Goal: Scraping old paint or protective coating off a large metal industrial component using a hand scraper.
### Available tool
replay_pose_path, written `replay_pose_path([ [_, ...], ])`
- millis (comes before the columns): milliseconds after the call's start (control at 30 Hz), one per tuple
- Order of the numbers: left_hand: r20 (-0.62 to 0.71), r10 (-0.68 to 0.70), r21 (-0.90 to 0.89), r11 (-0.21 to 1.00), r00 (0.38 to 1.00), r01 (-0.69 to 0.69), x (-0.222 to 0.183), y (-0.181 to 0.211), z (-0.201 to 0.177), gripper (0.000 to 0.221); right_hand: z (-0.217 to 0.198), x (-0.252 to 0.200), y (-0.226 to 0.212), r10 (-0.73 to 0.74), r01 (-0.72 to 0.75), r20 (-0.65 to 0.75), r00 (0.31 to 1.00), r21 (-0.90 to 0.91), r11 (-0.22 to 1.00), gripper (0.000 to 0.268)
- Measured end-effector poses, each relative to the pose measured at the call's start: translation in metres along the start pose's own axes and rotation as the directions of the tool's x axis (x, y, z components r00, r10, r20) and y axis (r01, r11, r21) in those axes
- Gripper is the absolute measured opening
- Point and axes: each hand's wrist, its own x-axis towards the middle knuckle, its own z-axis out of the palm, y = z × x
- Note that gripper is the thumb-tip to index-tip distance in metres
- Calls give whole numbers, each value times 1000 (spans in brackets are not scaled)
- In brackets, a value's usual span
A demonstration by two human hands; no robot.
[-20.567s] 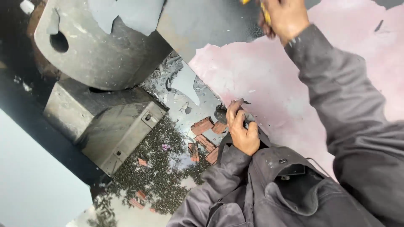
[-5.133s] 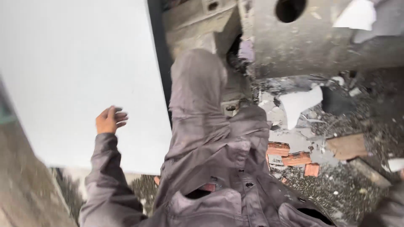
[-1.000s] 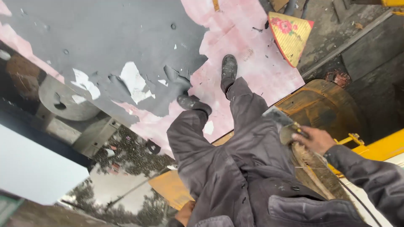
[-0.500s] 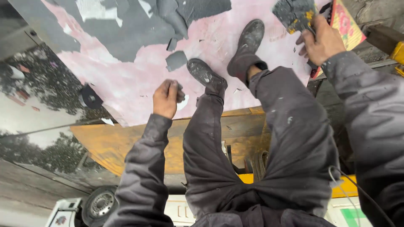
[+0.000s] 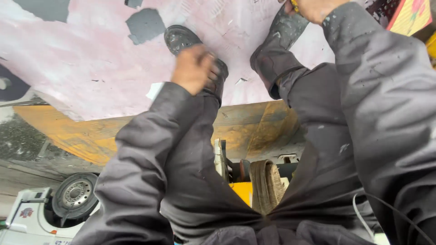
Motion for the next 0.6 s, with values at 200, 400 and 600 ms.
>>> replay_pose_path([
  [200, 156, 69, 115, 990, 985, -88, 7, -93, 196, 38, 2, -107, 22, 199, -134, -189, 962, 310, 941, 26],
  [400, -35, -61, -192, 980, 998, 53, -9, -117, 236, 57, 197, -221, 171, 525, -141, -68, 848, 927, 346, 48],
  [600, -201, -51, -8, 999, 978, 51, -13, -183, 254, 23, 301, -252, 206, 643, 51, -17, 765, 998, -33, 40],
])
